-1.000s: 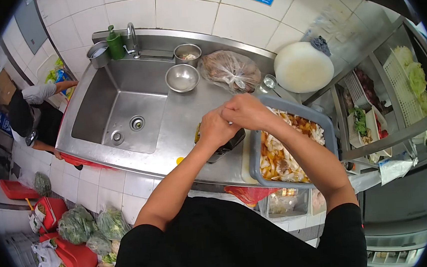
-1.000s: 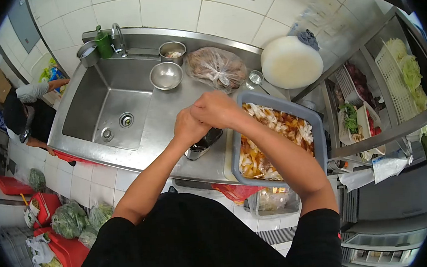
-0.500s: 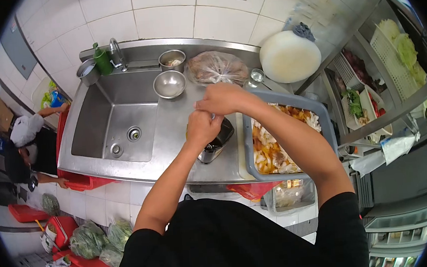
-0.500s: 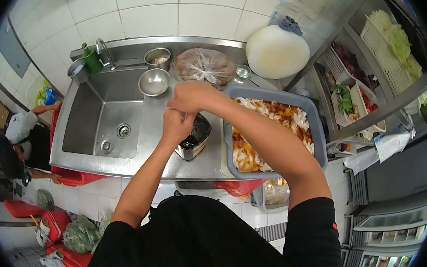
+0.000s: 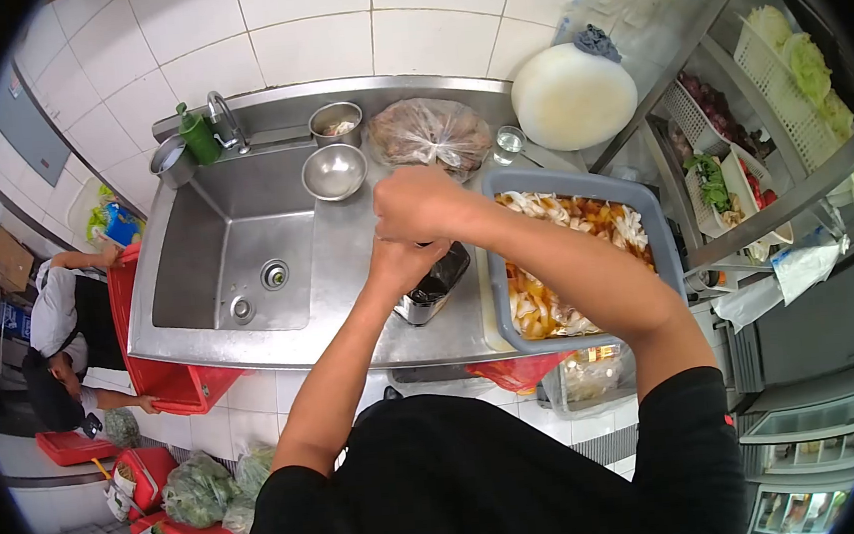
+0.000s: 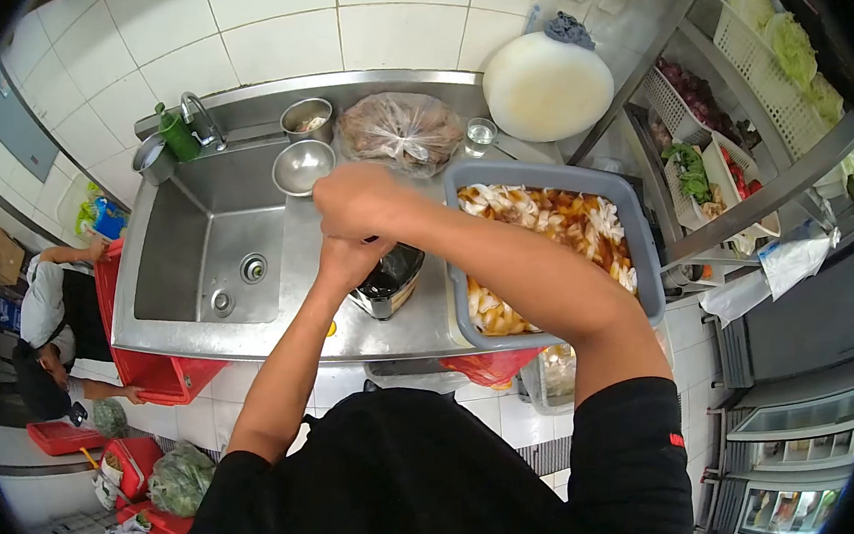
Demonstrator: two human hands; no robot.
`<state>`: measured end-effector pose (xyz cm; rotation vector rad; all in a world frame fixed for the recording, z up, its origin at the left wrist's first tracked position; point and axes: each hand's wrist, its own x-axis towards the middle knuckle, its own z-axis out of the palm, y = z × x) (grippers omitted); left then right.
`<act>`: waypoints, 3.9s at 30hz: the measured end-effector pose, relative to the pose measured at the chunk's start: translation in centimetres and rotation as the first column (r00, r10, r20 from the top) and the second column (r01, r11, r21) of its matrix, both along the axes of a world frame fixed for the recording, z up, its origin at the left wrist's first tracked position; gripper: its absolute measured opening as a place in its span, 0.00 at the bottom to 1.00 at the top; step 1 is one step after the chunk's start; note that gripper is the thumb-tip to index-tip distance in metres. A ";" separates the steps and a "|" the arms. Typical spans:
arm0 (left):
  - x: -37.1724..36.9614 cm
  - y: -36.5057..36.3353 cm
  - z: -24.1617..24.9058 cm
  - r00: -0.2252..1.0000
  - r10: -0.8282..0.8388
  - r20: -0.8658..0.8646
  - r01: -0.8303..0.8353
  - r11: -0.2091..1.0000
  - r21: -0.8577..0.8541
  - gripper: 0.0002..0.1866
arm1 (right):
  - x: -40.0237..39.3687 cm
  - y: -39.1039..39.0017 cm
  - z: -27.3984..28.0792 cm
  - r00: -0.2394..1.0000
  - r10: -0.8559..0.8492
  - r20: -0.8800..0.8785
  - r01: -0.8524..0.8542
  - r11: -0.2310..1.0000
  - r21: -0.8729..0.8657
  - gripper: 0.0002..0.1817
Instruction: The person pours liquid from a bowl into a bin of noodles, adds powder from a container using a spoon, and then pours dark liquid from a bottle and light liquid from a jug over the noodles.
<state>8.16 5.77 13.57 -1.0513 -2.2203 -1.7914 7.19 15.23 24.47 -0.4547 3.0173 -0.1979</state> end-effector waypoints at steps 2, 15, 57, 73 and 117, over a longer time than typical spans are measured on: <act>-0.3 0.0 -0.2 1.000 0.000 0.027 0.001 1.000 -0.017 0.16 | -0.2 -0.3 0.1 0.999 0.025 0.030 -0.027 0.997 0.069 0.15; 0.8 0.7 1.1 0.984 0.174 0.043 -0.164 0.971 -0.176 0.21 | 0.9 5.1 -1.2 0.791 -0.123 0.599 0.580 0.461 -0.672 0.17; -6.4 1.1 2.9 0.764 -0.453 0.460 0.566 0.813 -0.138 0.21 | -1.4 6.4 -2.7 0.733 -0.118 0.670 0.669 0.307 -0.677 0.15; -1.1 -0.2 2.3 0.966 -0.173 0.192 0.185 0.982 -0.048 0.23 | 1.8 4.5 -6.8 0.811 -0.136 0.569 0.486 -0.383 -0.785 0.07; 0.5 -0.1 1.9 0.999 0.034 0.005 -0.032 0.978 -0.205 0.25 | 7.9 1.1 -11.7 0.832 -0.526 0.176 -0.017 -0.341 -0.940 0.13</act>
